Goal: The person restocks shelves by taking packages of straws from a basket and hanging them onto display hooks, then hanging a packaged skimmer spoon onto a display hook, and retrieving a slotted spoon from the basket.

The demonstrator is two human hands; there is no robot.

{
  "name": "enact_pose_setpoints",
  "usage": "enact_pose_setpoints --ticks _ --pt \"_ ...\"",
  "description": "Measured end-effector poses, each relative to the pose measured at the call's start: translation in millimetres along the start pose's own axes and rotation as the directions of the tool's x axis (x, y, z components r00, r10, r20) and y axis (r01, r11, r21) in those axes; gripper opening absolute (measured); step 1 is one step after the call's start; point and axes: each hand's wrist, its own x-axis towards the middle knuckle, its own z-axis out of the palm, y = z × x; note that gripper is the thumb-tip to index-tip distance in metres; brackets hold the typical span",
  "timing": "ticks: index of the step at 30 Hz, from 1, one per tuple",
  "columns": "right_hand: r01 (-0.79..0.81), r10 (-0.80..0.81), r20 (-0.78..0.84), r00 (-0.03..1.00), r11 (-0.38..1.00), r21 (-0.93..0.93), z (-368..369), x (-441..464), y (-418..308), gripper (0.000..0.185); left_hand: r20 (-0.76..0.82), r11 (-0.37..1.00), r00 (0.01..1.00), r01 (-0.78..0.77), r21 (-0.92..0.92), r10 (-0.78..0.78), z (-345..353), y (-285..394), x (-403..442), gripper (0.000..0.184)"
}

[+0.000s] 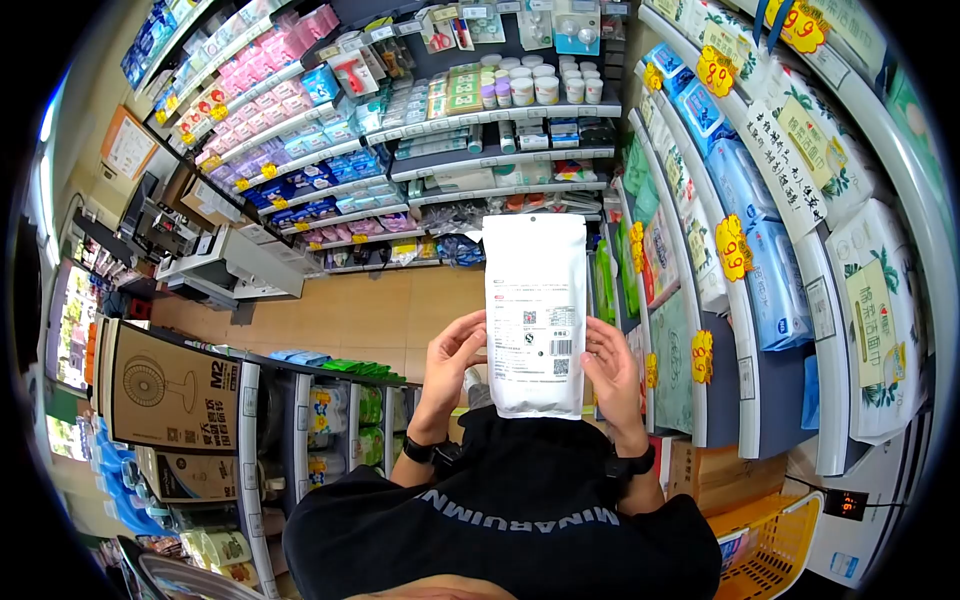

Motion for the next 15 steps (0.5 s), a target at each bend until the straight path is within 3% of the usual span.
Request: enact_pose_setpoints --ticks 15 --pt "0.021 -0.021 0.004 1.0 1.0 0.017 -4.6 -2.7 -1.7 0.049 0.015 0.999 1.0 -0.007 0.048 0.006 -0.6 -0.2 -0.5 0.035"
